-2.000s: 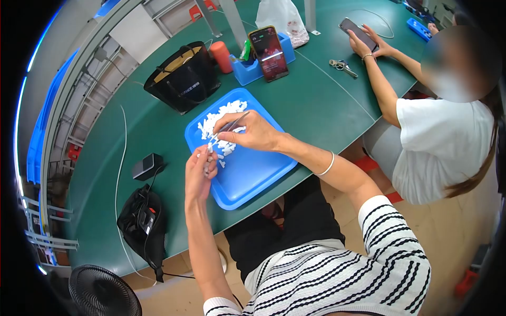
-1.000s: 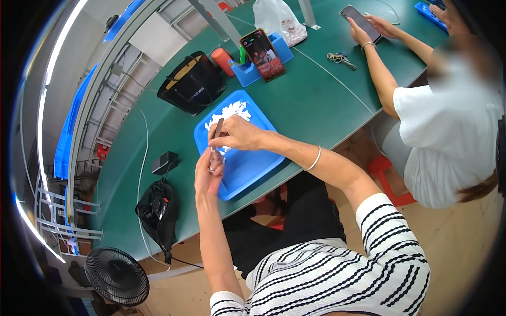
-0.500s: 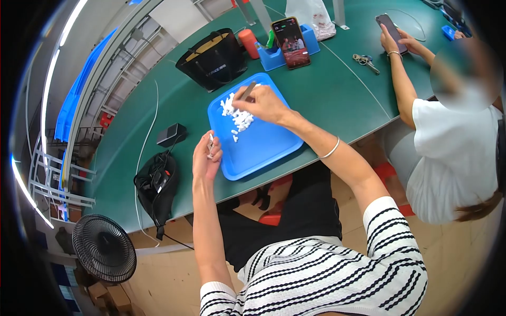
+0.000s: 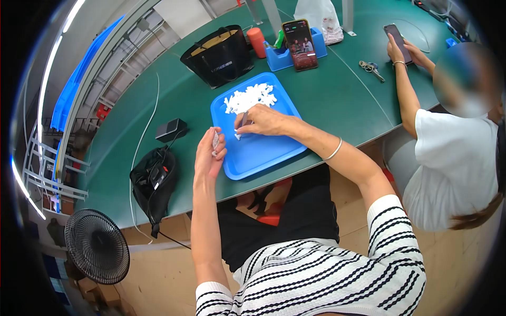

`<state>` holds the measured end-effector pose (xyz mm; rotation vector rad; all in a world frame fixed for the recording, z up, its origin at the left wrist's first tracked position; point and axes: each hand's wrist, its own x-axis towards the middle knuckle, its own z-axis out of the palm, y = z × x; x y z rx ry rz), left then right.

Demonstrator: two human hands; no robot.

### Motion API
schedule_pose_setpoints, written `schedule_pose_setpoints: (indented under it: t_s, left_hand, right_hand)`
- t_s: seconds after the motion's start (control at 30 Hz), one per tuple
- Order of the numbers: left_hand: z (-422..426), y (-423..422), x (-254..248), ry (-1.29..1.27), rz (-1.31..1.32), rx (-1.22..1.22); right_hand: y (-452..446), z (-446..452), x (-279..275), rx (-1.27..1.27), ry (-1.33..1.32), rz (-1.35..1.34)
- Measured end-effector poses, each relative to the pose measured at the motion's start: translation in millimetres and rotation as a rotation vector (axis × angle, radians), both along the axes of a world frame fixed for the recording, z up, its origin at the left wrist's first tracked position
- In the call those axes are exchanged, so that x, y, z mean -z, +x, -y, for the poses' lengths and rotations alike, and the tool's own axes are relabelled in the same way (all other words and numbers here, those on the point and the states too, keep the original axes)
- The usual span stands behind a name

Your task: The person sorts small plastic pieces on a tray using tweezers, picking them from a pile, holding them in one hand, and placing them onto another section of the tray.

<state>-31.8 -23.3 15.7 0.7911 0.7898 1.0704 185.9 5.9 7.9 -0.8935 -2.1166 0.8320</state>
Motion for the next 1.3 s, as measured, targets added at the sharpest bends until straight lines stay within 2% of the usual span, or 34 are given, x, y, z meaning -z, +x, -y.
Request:
schedule_pose_setpoints:
  t_s: [0.13, 0.2, 0.3, 0.5, 0.57, 0.63, 0.7, 0.77, 0.87, 0.97, 1.1, 1.17, 1.23, 1.3]
  left_hand:
    - [1.2, 1.8, -1.9, 0.022, -0.121, -0.006]
    - [-2.0, 2.4, 1.5, 0.019, -0.149, -0.007]
    - [-3.8, 4.5, 1.3, 0.015, -0.229, -0.036]
    - [-7.9, 18.2, -3.0, 0.144, -0.545, -0.045]
    - [-10.5, 20.9, -3.8, 0.133, -0.638, 0.039]
    - [-14.0, 23.7, -4.2, 0.135, -0.651, 0.062]
    - [-17.8, 24.6, -3.0, 0.131, -0.66, 0.084]
    - [-24.0, 23.0, -0.7, 0.072, -0.496, 0.121]
    - [-24.1, 25.4, -1.5, 0.058, -0.421, 0.094]
    - [-29.3, 23.5, -3.5, 0.047, -0.317, 0.071]
    - [-39.4, 16.5, -2.5, 0.003, -0.131, 0.064]
    - [-42.6, 15.6, 0.3, -0.03, -0.086, 0.05]
    - [-45.0, 17.0, 0.4, -0.071, 0.035, 0.074]
    - [-49.6, 19.7, -0.5, -0.067, 0.038, 0.079]
  right_hand:
    - [-0.2, -3.1, 2.7, -0.025, 0.06, -0.076]
    - [2.4, -2.4, -1.4, 0.078, 0.133, -0.09]
    - [4.7, -1.8, -3.7, 0.077, 0.113, -0.182]
    - [5.8, 0.0, -6.4, 0.061, 0.122, -0.28]
    - [5.8, 1.8, -6.0, 0.064, 0.144, -0.312]
    - [8.4, 5.1, -11.1, 0.08, 0.069, -0.247]
    - [8.4, 2.1, -8.4, 0.077, 0.091, -0.293]
    - [8.7, -1.2, -4.6, 0.066, 0.11, -0.329]
    - [6.8, -1.2, -3.2, 0.109, -0.029, -0.458]
    - [11.3, -7.0, -2.5, 0.19, -0.043, -0.545]
    - [18.5, -9.3, -7.3, 0.408, 0.067, -0.345]
    - [15.7, -16.2, 3.2, 0.386, 0.098, -0.382]
    - [18.1, -14.8, 2.7, 0.396, 0.046, -0.183]
    - [17.4, -13.7, 1.9, 0.393, 0.056, -0.129]
